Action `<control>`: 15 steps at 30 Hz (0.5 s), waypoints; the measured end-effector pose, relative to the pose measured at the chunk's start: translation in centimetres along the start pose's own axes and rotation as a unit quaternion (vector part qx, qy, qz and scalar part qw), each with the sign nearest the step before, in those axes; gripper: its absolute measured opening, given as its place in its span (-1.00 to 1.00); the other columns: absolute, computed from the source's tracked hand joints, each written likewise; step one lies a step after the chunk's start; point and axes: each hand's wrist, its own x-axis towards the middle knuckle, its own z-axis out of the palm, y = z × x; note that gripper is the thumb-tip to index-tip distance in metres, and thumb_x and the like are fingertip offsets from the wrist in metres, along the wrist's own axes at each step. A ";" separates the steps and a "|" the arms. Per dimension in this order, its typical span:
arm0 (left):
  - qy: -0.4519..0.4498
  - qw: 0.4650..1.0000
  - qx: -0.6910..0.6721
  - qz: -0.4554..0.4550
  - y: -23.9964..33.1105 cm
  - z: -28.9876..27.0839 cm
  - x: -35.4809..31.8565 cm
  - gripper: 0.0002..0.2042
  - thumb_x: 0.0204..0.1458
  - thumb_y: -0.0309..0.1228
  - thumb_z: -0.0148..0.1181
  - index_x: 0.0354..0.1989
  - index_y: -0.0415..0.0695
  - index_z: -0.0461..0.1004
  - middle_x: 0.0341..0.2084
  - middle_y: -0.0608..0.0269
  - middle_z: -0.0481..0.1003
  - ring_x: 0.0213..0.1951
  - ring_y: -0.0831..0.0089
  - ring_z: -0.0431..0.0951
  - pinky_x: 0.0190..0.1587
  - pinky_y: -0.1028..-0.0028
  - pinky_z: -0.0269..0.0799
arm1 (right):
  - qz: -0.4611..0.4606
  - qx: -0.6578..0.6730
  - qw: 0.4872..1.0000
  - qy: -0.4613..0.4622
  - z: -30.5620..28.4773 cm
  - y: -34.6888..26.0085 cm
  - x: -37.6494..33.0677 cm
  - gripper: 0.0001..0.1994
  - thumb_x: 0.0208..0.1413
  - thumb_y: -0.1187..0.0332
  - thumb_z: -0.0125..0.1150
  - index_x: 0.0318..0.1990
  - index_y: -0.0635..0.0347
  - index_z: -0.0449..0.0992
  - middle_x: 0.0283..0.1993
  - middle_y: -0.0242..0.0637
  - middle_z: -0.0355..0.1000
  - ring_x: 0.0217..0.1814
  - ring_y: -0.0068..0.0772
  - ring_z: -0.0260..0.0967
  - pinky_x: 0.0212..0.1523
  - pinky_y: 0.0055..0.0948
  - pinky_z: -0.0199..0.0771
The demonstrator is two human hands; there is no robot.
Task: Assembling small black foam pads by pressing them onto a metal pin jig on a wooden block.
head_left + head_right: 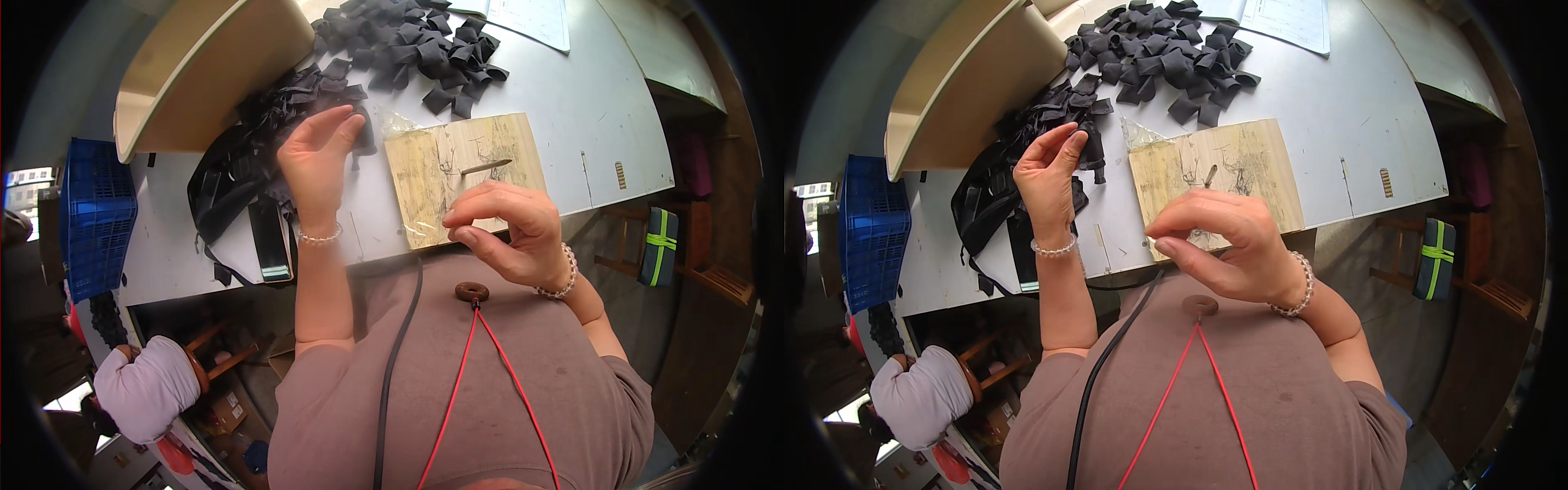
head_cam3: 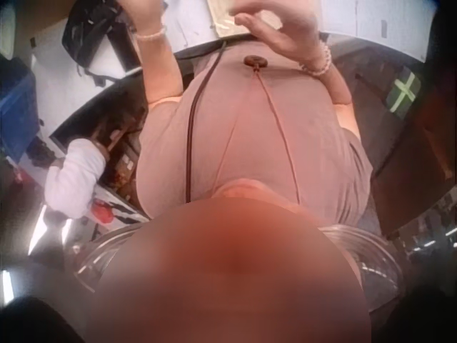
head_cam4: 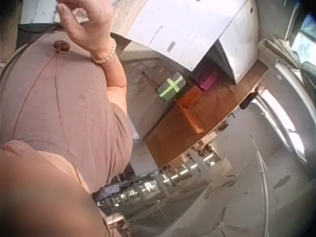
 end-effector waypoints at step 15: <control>-0.160 0.979 -0.118 -0.047 -0.1 2.6 -5.4 -0.84 -0.10 -0.58 0.29 -0.34 -0.29 0.48 -0.50 0.28 0.52 -0.42 0.60 0.50 -0.33 0.63 0.46 | 0.049 -0.173 0.970 0.164 4.1 3.8 -0.7 -0.81 -0.14 0.49 0.31 -0.42 0.24 0.37 -0.52 -0.32 0.42 -0.62 -0.48 0.43 -0.59 -0.57 0.42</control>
